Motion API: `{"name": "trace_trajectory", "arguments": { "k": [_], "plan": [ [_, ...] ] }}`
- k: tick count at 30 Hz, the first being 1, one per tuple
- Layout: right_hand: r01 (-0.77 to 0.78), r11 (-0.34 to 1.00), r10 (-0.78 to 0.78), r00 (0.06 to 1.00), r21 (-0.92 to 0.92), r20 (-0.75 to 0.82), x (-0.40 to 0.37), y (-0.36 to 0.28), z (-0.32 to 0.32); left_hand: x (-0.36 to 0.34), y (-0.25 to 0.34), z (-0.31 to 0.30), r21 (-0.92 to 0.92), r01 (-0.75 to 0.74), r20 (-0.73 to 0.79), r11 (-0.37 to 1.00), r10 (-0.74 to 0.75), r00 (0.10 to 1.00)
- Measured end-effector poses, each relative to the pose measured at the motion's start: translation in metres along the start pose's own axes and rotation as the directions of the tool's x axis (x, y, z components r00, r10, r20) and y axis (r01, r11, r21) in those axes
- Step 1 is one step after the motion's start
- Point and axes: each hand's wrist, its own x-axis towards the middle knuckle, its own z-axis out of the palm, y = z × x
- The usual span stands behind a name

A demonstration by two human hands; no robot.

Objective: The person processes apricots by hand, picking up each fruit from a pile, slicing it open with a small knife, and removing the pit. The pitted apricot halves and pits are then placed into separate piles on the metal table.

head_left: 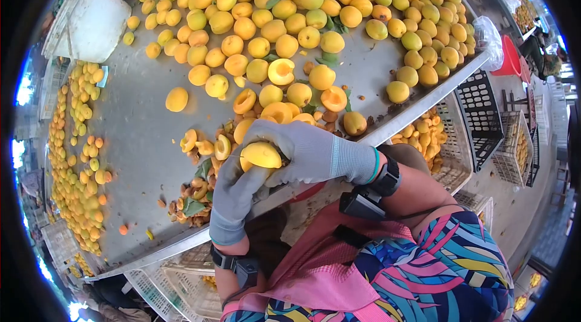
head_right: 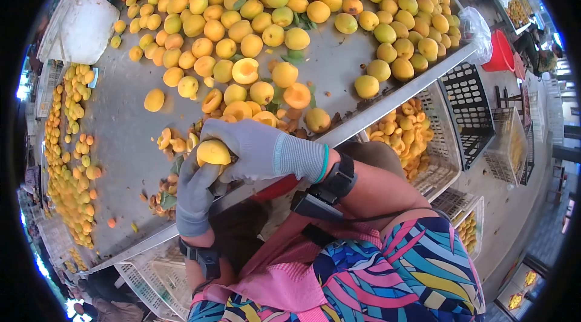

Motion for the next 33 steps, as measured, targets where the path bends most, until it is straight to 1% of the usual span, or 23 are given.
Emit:
{"name": "trace_trajectory", "arguments": {
  "k": [2,5,6,7,8,10,11,12,13,14,16,17,18,20,21,22,23,24,26,27,29,32,33],
  "plan": [
    [0.02,1.0,-0.02,1.0,-0.024,0.007,0.001,-0.001,-0.002,-0.001,0.003,-0.001,-0.019,0.035,0.011,0.999,-0.034,0.999],
    [-0.07,0.996,0.068,0.997,0.049,0.041,0.001,-0.016,-0.007,0.0,0.005,-0.01,-0.073,0.109,0.054,0.991,-0.105,0.993],
    [-0.276,0.928,0.26,0.961,0.249,0.093,0.002,-0.032,-0.013,0.001,0.005,-0.013,-0.108,0.146,0.091,0.983,-0.136,0.986],
    [-0.463,0.78,0.428,0.885,0.42,0.181,0.002,-0.041,-0.018,0.001,0.004,-0.011,-0.137,0.106,0.102,0.985,-0.093,0.99],
    [-0.464,0.786,0.426,0.886,0.409,0.185,0.001,-0.042,-0.02,-0.001,0.005,-0.009,-0.145,0.096,0.097,0.985,-0.082,0.992],
    [-0.514,0.704,0.444,0.857,0.49,0.261,0.0,-0.04,-0.025,-0.006,0.012,-0.003,-0.259,0.116,0.103,0.959,-0.092,0.99],
    [-0.516,0.683,0.474,0.852,0.517,0.224,-0.001,-0.04,-0.022,-0.005,0.009,-0.002,-0.27,0.103,0.101,0.957,-0.079,0.992],
    [-0.52,0.691,0.474,0.851,0.503,0.228,-0.003,-0.038,-0.02,-0.004,0.005,-0.002,-0.31,0.029,0.109,0.95,0.005,0.994],
    [-0.457,0.681,0.464,0.874,0.572,0.147,-0.004,-0.036,-0.018,-0.003,0.001,-0.001,-0.35,-0.045,0.111,0.936,0.089,0.99],
    [-0.387,0.669,0.453,0.889,0.635,0.065,-0.003,-0.035,-0.018,-0.001,-0.001,0.001,-0.361,-0.059,0.102,0.931,0.102,0.99],
    [-0.401,0.637,0.482,0.874,0.659,0.066,-0.004,-0.03,-0.02,0.001,-0.002,0.008,-0.265,-0.166,-0.047,0.95,0.159,0.986],
    [-0.406,0.624,0.527,0.85,0.668,0.024,-0.005,-0.026,-0.019,0.001,-0.002,0.008,-0.186,-0.192,-0.08,0.964,0.179,0.98],
    [-0.408,0.612,0.569,0.822,0.678,-0.019,-0.005,-0.025,-0.02,0.0,0.001,0.01,-0.195,-0.203,-0.092,0.96,0.188,0.978],
    [-0.438,0.636,0.585,0.81,0.636,-0.027,-0.004,-0.034,-0.019,-0.003,0.008,0.013,0.024,-0.263,-0.159,0.964,0.264,0.951],
    [-0.434,0.661,0.596,0.799,0.612,-0.078,-0.004,-0.034,-0.015,-0.003,0.007,0.013,0.015,-0.275,-0.168,0.961,0.273,0.947],
    [-0.43,0.686,0.604,0.786,0.587,-0.129,-0.005,-0.032,-0.01,-0.002,0.004,0.012,0.219,-0.34,-0.158,0.915,0.377,0.913],
    [-0.299,0.694,0.532,0.826,0.655,-0.187,-0.008,-0.017,-0.001,-0.001,0.001,0.012,0.414,-0.386,-0.127,0.825,0.472,0.872],
    [-0.303,0.701,0.528,0.829,0.646,-0.185,-0.007,-0.025,-0.002,0.0,-0.002,0.013,0.408,-0.392,-0.134,0.825,0.478,0.868],
    [-0.381,0.62,0.564,0.824,0.686,-0.053,-0.005,-0.044,-0.005,0.0,-0.009,0.016,0.424,-0.447,-0.121,0.788,0.539,0.834],
    [-0.428,0.635,0.571,0.821,0.643,-0.018,-0.01,-0.033,-0.002,-0.001,-0.011,0.018,0.422,-0.45,-0.122,0.787,0.541,0.832],
    [-0.384,0.633,0.54,0.841,0.673,-0.027,-0.009,-0.025,0.009,-0.003,-0.014,0.023,0.541,-0.491,-0.045,0.683,0.606,0.794],
    [-0.305,0.606,0.487,0.873,0.735,-0.04,-0.009,-0.016,0.015,-0.011,-0.007,0.027,0.437,-0.493,-0.004,0.753,0.549,0.836],
    [-0.325,0.635,0.497,0.867,0.701,-0.048,-0.008,-0.018,0.014,-0.011,-0.007,0.026,0.432,-0.492,-0.004,0.755,0.548,0.837]
  ]
}}
